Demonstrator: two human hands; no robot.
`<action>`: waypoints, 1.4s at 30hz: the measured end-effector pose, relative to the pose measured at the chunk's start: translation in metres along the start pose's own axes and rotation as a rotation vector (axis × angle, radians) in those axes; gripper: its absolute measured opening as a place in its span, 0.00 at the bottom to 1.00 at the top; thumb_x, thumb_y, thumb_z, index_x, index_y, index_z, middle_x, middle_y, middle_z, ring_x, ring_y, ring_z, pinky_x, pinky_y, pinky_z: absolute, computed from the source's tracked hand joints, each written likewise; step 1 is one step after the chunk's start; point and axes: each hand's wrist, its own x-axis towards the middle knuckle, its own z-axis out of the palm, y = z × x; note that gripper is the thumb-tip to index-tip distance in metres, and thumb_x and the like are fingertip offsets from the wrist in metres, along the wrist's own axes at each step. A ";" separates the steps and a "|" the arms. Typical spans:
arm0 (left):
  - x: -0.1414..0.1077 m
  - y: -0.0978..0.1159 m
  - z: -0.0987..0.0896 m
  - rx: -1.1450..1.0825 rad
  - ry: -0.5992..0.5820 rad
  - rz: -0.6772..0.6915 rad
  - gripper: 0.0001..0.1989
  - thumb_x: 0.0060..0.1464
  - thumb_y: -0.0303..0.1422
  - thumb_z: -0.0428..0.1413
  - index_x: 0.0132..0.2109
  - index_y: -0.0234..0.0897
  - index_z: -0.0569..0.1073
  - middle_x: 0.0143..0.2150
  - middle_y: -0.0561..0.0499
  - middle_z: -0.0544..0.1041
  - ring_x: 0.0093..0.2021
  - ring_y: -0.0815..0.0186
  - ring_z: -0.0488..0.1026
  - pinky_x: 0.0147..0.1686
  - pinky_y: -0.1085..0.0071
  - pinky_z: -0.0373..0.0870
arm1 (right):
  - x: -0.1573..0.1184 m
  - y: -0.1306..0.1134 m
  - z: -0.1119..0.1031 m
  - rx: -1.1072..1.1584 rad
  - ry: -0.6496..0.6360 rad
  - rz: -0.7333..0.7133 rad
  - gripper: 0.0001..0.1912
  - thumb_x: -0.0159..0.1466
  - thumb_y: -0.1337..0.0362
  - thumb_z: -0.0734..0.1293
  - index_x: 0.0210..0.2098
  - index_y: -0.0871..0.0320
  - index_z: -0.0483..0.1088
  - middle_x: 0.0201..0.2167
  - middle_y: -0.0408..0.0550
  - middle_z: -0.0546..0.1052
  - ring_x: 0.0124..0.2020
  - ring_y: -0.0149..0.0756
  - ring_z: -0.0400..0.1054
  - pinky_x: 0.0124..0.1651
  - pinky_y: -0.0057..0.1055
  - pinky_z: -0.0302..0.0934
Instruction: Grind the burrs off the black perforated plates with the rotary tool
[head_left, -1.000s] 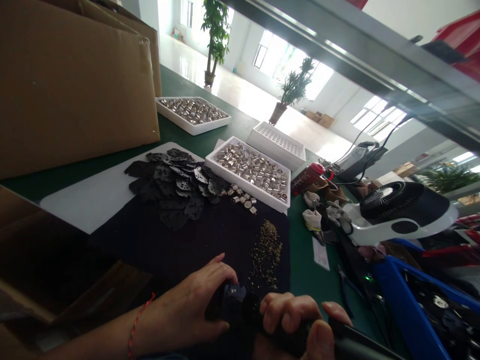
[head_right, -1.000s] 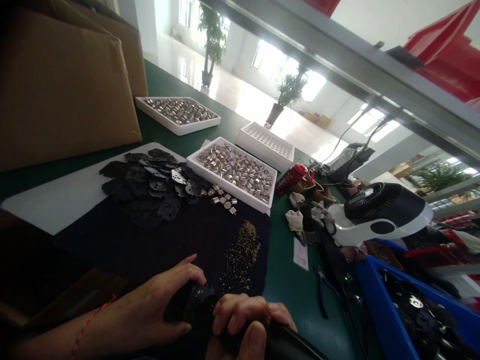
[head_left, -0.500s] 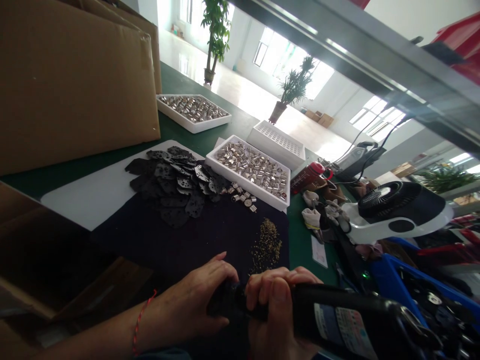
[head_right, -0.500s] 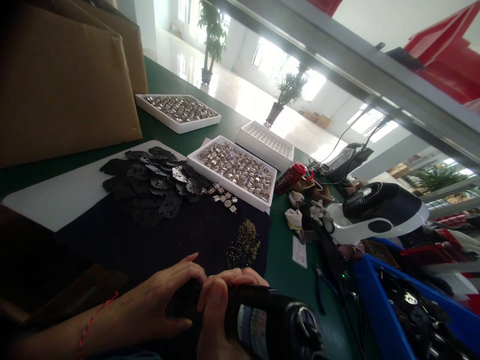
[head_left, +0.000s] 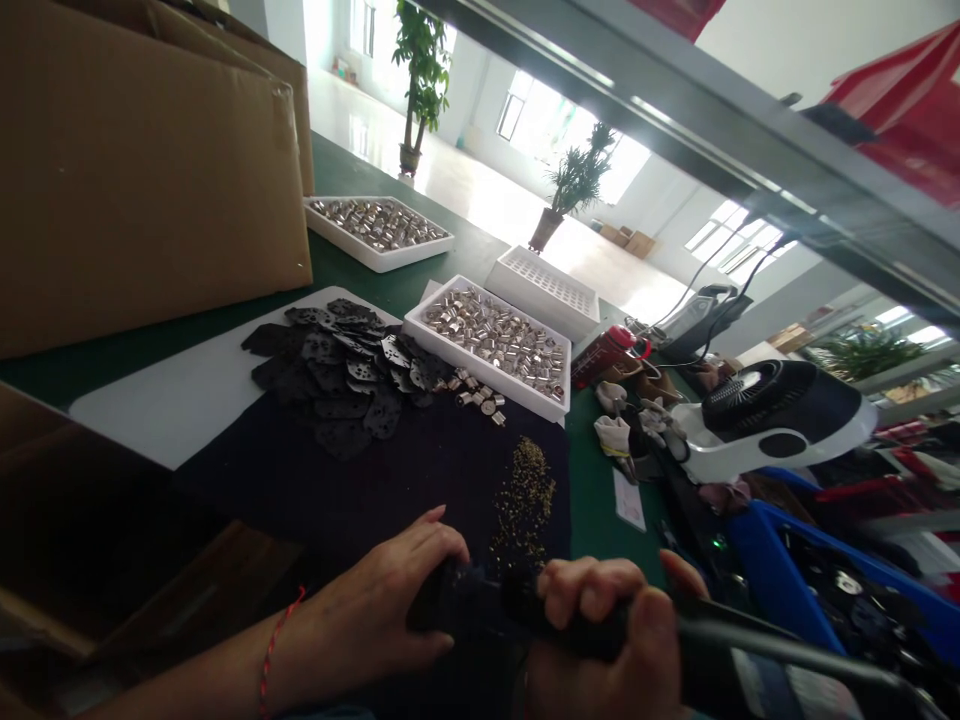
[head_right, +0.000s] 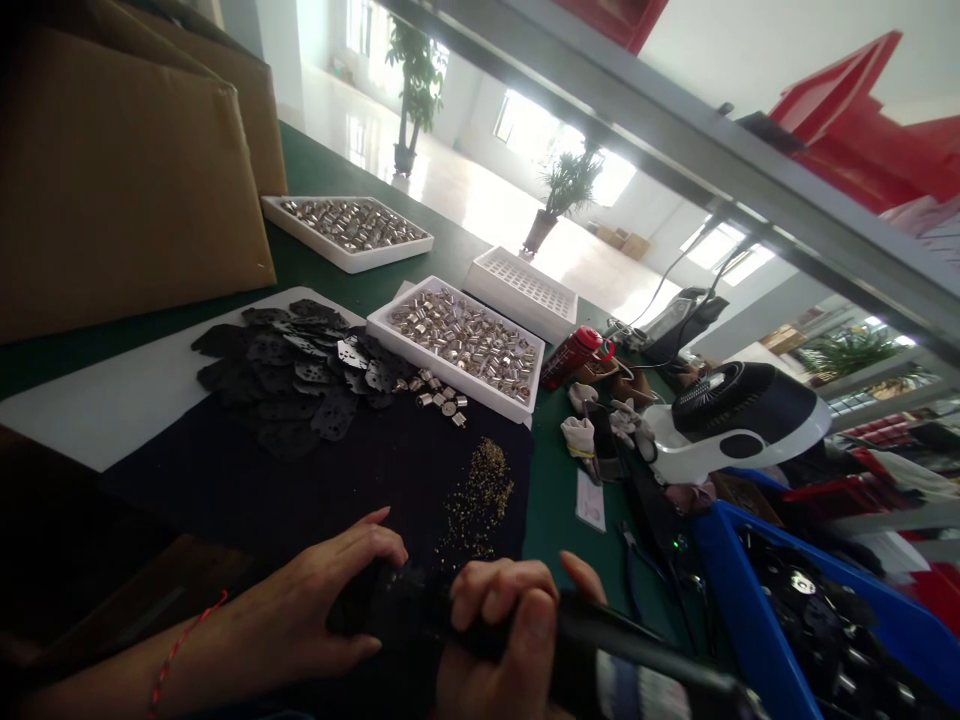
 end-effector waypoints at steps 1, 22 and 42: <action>-0.001 0.000 0.000 0.002 -0.003 0.003 0.32 0.44 0.20 0.65 0.56 0.44 0.68 0.53 0.55 0.78 0.58 0.58 0.79 0.81 0.39 0.46 | 0.007 -0.002 -0.004 0.004 0.084 -0.016 0.11 0.67 0.59 0.70 0.48 0.49 0.70 0.19 0.30 0.67 0.15 0.28 0.56 0.20 0.26 0.65; -0.005 -0.001 -0.005 0.030 -0.029 -0.022 0.33 0.46 0.19 0.62 0.58 0.48 0.68 0.57 0.57 0.79 0.66 0.57 0.76 0.81 0.41 0.48 | 0.015 0.015 -0.032 -0.074 0.230 -0.034 0.08 0.67 0.61 0.71 0.45 0.52 0.71 0.20 0.33 0.67 0.17 0.31 0.59 0.23 0.29 0.65; -0.007 -0.012 0.006 0.008 0.009 -0.035 0.36 0.46 0.25 0.66 0.61 0.48 0.67 0.58 0.52 0.79 0.67 0.50 0.75 0.81 0.43 0.51 | 0.004 0.007 0.008 0.030 0.085 0.162 0.11 0.65 0.57 0.74 0.42 0.52 0.70 0.19 0.31 0.67 0.15 0.27 0.59 0.22 0.26 0.67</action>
